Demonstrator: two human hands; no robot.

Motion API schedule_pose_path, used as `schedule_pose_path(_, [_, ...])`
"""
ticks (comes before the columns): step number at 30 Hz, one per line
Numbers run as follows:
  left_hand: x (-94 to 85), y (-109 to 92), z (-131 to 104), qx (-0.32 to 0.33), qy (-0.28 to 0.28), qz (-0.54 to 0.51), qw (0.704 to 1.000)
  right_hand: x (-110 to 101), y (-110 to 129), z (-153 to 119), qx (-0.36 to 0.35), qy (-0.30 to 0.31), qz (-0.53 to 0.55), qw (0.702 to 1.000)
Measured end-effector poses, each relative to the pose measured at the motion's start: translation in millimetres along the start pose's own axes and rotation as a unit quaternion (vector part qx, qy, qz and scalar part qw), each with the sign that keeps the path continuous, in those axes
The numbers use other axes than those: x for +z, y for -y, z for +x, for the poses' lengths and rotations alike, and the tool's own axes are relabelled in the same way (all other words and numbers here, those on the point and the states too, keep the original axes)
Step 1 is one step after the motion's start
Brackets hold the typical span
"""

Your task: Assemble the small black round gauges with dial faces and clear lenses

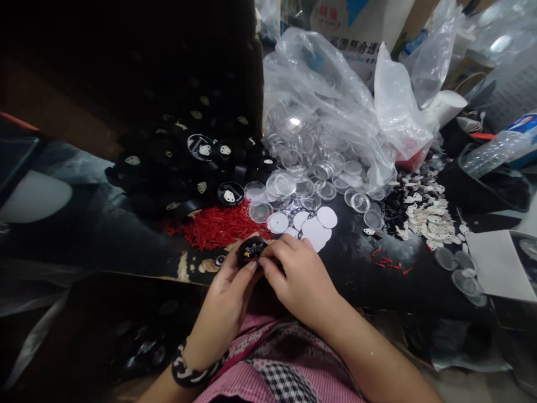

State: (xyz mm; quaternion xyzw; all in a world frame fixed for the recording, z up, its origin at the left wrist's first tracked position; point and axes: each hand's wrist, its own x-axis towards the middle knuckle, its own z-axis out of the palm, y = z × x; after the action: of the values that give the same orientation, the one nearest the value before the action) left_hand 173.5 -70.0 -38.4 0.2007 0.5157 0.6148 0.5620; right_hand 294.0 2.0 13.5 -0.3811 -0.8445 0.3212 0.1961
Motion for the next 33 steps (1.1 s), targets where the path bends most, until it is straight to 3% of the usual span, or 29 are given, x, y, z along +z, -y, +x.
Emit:
schedule_pose_path(6, [-1.5,-9.6,-3.7,0.018,0.025,0.068,0.997,-2.9,0.7,-2.2,0.035,0.01,0.05,0.998])
schedule_pose_path(12, [-3.7,-14.5,-9.9,0.085,-0.005,0.176,0.981,-1.0,5.8,-8.9,0.038,0.013,0.072,0.997])
schedule_pose_path(16, [-3.9,-15.7,-13.1,0.09,-0.029,0.217,0.972,1.3,9.5,-13.0,0.049,0.004,0.06,0.997])
schedule_pose_path(18, [-3.6,-17.5,-12.2,0.068,-0.031,0.194,0.978,1.2,9.9,-12.8,0.059,0.001,0.048,0.997])
schedule_pose_path(21, [-5.9,-19.6,-8.0,-0.008,0.019,0.089,0.996,-1.5,8.4,-9.5,0.052,0.0,0.028,0.998])
schedule_pose_path(25, [-14.4,-18.4,-5.3,-0.094,0.064,-0.026,0.993,-4.8,3.6,-3.3,-0.048,-0.001,-0.056,0.997])
schedule_pose_path(28, [-17.5,-14.3,-7.6,-0.089,0.043,-0.006,0.995,-2.6,0.8,0.5,-0.098,0.005,-0.156,0.983])
schedule_pose_path(30, [-14.2,-11.0,-9.2,-0.102,-0.002,-0.007,0.995,0.2,1.6,2.0,-0.113,-0.003,-0.182,0.977])
schedule_pose_path(33, [-3.7,-7.7,-9.4,-0.131,-0.049,-0.045,0.989,2.5,7.3,2.5,-0.07,-0.019,-0.156,0.985])
